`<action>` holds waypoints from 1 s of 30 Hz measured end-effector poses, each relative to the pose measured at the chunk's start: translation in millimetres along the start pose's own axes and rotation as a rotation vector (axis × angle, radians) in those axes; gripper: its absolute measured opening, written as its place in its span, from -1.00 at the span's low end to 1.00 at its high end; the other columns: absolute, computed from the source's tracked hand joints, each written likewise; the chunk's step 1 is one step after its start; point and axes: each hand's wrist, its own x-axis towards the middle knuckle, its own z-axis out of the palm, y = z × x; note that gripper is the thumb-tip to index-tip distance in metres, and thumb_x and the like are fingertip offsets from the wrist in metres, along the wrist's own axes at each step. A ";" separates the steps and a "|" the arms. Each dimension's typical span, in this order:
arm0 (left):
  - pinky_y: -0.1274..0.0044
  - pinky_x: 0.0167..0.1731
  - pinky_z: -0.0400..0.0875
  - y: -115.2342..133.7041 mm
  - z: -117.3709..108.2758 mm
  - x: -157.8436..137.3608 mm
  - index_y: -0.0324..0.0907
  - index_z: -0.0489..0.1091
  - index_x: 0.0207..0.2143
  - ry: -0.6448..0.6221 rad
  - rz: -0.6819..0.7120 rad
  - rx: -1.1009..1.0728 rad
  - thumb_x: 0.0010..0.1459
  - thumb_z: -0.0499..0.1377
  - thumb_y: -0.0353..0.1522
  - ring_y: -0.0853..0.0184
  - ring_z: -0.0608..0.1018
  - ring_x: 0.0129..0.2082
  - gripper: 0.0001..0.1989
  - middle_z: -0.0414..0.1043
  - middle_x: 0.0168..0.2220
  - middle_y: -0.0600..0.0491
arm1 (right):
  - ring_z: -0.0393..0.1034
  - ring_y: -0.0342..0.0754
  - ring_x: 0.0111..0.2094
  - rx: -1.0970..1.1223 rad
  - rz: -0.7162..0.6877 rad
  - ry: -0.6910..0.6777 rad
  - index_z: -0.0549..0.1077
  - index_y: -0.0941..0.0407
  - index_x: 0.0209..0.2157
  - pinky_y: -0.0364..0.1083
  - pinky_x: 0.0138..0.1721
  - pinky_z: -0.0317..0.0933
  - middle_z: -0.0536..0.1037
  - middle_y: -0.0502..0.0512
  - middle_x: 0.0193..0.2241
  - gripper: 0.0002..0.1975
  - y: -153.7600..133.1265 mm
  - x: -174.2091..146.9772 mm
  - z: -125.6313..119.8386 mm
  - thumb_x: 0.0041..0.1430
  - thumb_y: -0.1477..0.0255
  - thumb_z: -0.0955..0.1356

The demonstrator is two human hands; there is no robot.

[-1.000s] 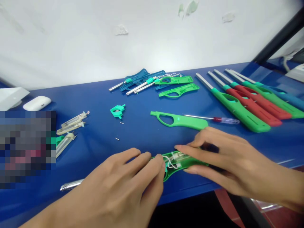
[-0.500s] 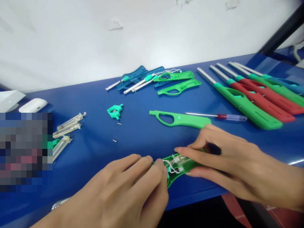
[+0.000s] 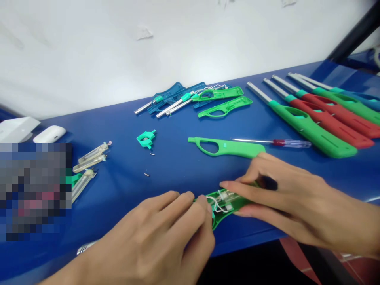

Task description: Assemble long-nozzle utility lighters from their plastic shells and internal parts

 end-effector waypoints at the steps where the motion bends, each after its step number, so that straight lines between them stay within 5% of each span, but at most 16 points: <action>1: 0.48 -0.31 0.52 0.0 -0.1 -1.4 -0.18 0.57 -0.23 0.001 -0.018 -0.010 0.44 0.02 -0.54 0.34 0.63 -0.34 -0.67 0.66 -0.29 0.09 | 0.51 -0.03 -0.27 -0.002 -0.002 0.012 0.61 0.11 0.10 -0.13 -0.30 0.50 0.52 0.13 -0.24 -0.64 -0.4 -0.4 -0.1 0.57 0.30 0.24; 5: 0.45 -0.11 0.54 -3.4 -2.7 -7.7 -0.20 0.54 -0.03 -0.048 -0.003 0.008 0.44 0.02 -0.54 0.29 0.67 -0.18 -0.69 0.68 -0.14 0.05 | 0.51 -0.06 -0.27 -0.014 -0.017 0.038 0.61 0.07 0.09 -0.14 -0.27 0.47 0.51 0.10 -0.25 -0.68 -0.4 -1.5 1.2 0.56 0.31 0.27; 18: 0.39 -0.63 0.37 -14.1 -13.4 18.5 -0.18 0.57 -0.18 -0.221 0.137 0.085 0.49 -0.14 -0.55 0.22 0.60 -0.44 -0.53 0.61 -0.34 0.05 | 0.44 -0.04 -0.25 0.034 0.033 -0.044 0.48 0.00 0.24 -0.10 -0.26 0.39 0.46 0.07 -0.20 -0.64 4.4 -9.5 5.3 0.51 0.28 0.33; 24: 0.35 -0.62 0.35 -13.6 -13.9 19.7 -0.15 0.52 -0.19 -0.293 0.119 0.042 0.50 -0.20 -0.53 0.20 0.55 -0.46 -0.51 0.56 -0.35 0.05 | 0.44 -0.01 -0.25 0.073 0.054 -0.049 0.39 -0.04 0.33 -0.04 -0.25 0.33 0.48 0.05 -0.18 -0.56 6.6 -16.7 8.9 0.48 0.33 0.36; 30: 0.36 -0.61 0.42 -16.6 -10.3 17.4 -0.15 0.37 -0.06 -0.316 0.130 0.094 0.49 -0.14 -0.52 0.15 0.59 -0.39 -0.70 0.53 -0.29 0.01 | 0.46 0.01 -0.27 0.111 0.080 -0.044 0.41 -0.07 0.32 -0.02 -0.30 0.33 0.51 0.05 -0.20 -0.56 4.1 -14.0 8.0 0.47 0.32 0.36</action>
